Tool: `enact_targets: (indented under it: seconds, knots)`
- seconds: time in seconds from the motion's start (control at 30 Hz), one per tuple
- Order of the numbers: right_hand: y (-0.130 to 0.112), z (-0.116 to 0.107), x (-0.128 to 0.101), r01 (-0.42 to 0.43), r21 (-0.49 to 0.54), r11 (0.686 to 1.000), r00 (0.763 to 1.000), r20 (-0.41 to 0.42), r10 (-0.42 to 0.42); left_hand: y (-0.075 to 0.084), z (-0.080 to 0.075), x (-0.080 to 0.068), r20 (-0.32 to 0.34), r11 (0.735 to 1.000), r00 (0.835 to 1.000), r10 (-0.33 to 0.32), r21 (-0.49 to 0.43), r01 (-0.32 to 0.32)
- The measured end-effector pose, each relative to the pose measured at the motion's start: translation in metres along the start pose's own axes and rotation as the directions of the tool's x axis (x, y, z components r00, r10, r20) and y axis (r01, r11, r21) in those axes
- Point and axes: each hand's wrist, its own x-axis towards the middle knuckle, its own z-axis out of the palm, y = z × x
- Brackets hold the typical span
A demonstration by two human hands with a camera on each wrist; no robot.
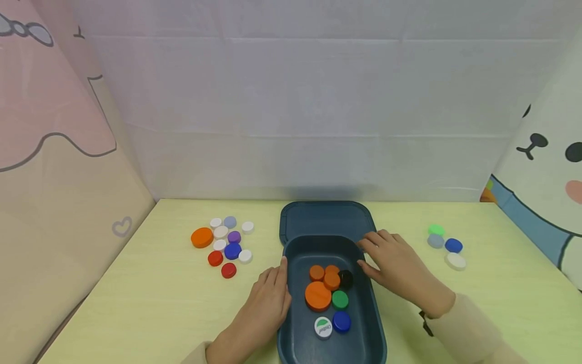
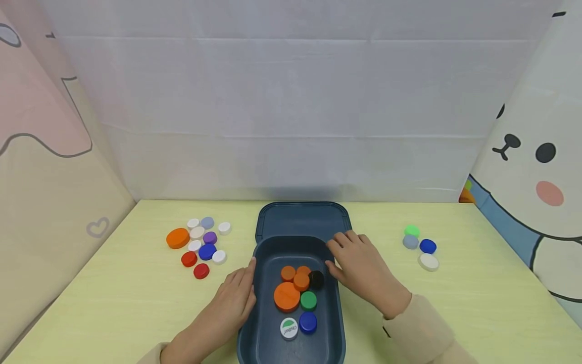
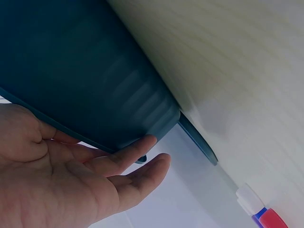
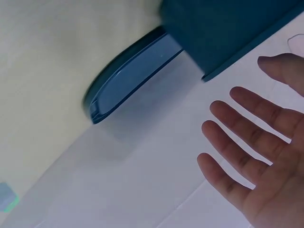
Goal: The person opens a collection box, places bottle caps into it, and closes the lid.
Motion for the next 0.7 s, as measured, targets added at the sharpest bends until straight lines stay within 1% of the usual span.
enact_targets:
  seconds: [0.23,0.47,0.6,0.7]
  knots:
    - [0.028,0.000,-0.014,-0.067,-0.008,0.998,0.998,-0.011,0.067,0.000,0.000,0.000,0.000,1.000,1.000,0.006,-0.005,-0.006]
    - [0.057,0.001,-0.037,-0.128,-0.031,0.991,0.991,-0.027,0.127,0.000,-0.001,0.000,-0.003,1.000,1.000,0.005,-0.002,-0.005]
    - [0.073,0.003,-0.051,-0.179,-0.053,0.982,0.984,-0.007,0.179,0.000,0.000,0.000,-0.007,1.000,1.000,0.004,0.002,-0.004]
    - [0.084,0.004,-0.062,-0.225,-0.068,0.972,0.974,0.026,0.227,0.000,0.000,0.000,-0.010,1.000,1.000,0.007,0.008,-0.007]
